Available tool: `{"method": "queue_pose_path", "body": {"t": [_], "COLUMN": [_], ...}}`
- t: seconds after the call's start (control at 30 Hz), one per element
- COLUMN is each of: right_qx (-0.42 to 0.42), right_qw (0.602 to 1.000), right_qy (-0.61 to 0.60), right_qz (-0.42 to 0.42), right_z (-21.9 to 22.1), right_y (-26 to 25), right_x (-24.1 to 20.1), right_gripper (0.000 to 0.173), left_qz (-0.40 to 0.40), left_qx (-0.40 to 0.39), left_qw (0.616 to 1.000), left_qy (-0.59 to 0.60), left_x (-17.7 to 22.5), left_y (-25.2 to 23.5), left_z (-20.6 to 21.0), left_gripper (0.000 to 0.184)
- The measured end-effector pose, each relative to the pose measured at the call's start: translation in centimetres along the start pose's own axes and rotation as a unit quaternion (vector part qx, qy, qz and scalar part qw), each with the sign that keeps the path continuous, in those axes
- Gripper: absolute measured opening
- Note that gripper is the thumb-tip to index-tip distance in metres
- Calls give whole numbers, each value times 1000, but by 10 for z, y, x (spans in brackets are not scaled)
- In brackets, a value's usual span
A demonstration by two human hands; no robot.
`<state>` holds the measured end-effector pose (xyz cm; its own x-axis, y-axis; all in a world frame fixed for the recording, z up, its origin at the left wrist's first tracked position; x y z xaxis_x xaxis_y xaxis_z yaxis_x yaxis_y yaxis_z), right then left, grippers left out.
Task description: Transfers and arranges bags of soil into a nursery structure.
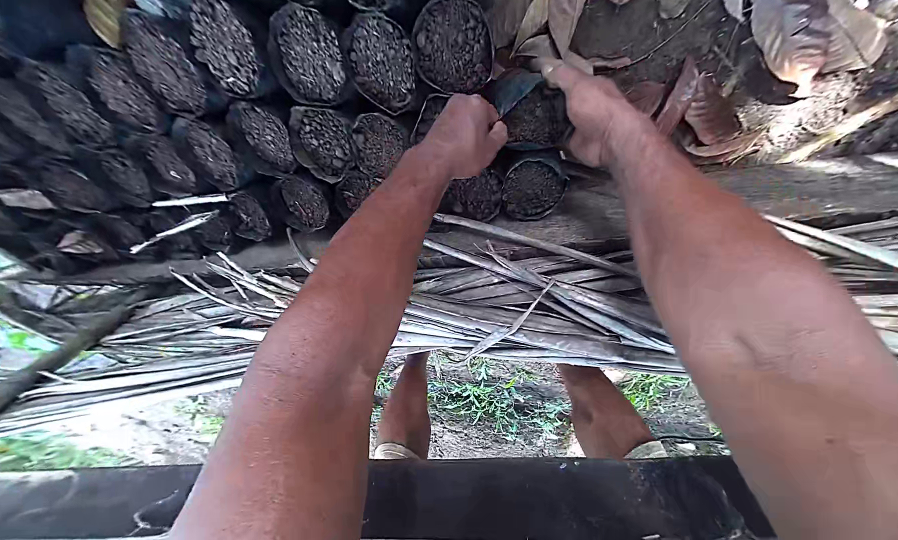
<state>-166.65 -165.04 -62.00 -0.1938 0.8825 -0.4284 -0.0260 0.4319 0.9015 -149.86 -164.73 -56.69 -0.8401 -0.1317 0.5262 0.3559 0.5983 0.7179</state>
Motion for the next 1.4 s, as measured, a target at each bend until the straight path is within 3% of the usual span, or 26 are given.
{"method": "queue_pose_path", "body": {"t": [0.1, 0.2, 0.27, 0.33, 0.43, 0.53, 0.63, 0.77, 0.87, 1.0, 1.2, 1.3, 1.4], "right_qx": [8, 4, -5, 45, 76, 69, 80, 79, 77, 70, 40, 24, 61], "right_qw": [988, 975, 982, 994, 996, 995, 993, 988, 987, 994, 999, 1000, 995], "right_qy": [127, 187, 172, 99, -1, 6, 52, 118, 135, 71, -22, 1, 44], "right_qz": [-91, -123, -79, -28, 38, 74, 74, 55, 39, 38, 30, 15, 63], "right_z": [28, 39, 30, 5, -26, -32, -18, 1, 2, 12, 13, 4, 8], "right_y": [0, 2, 12, 16, 3, -6, -10, 0, 8, 3, 2, 4, 20], "right_x": [-2, -8, -12, -4, 32, 51, 38, 33, 37, 48, 47, 52, 66], "right_gripper": [47, 49, 57, 69, 66, 72, 75, 70, 63, 62, 61, 49, 61], "left_qz": [-63, -77, -66, -48, -10, 21, 44, 69, 38, 22, -20, -32, -12], "left_qx": [-1, 84, 148, 202, 240, 264, 227, 63, -39, -65, -76, -81, -106], "left_qw": [997, 994, 985, 975, 966, 958, 969, 996, 996, 993, 986, 979, 982], "left_qy": [-50, 6, 53, 77, 98, 105, 88, -13, -76, -97, -147, -186, -159], "left_x": [14, 11, 5, 3, 9, 23, 42, 75, 85, 77, 65, 64, 67], "left_y": [9, 25, 33, 36, 33, 23, 8, -40, -68, -71, -81, -87, -81], "left_z": [-5, -33, -49, -59, -73, -84, -80, -43, -12, 7, 3, 12, 13], "left_gripper": [34, 35, 36, 34, 32, 27, 25, 24, 24, 23, 28, 31, 31]}}
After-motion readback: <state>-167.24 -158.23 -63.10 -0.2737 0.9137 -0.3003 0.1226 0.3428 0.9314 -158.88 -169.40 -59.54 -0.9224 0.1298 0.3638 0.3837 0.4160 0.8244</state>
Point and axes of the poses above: each hand's wrist, its own y-axis away from the middle knuckle, its own z-axis out of the palm, x = y × z, the point moved 9 cm from there along -y, towards the middle knuckle, and after that the axes turned 2 degrees about x, right-handed, at the moved point
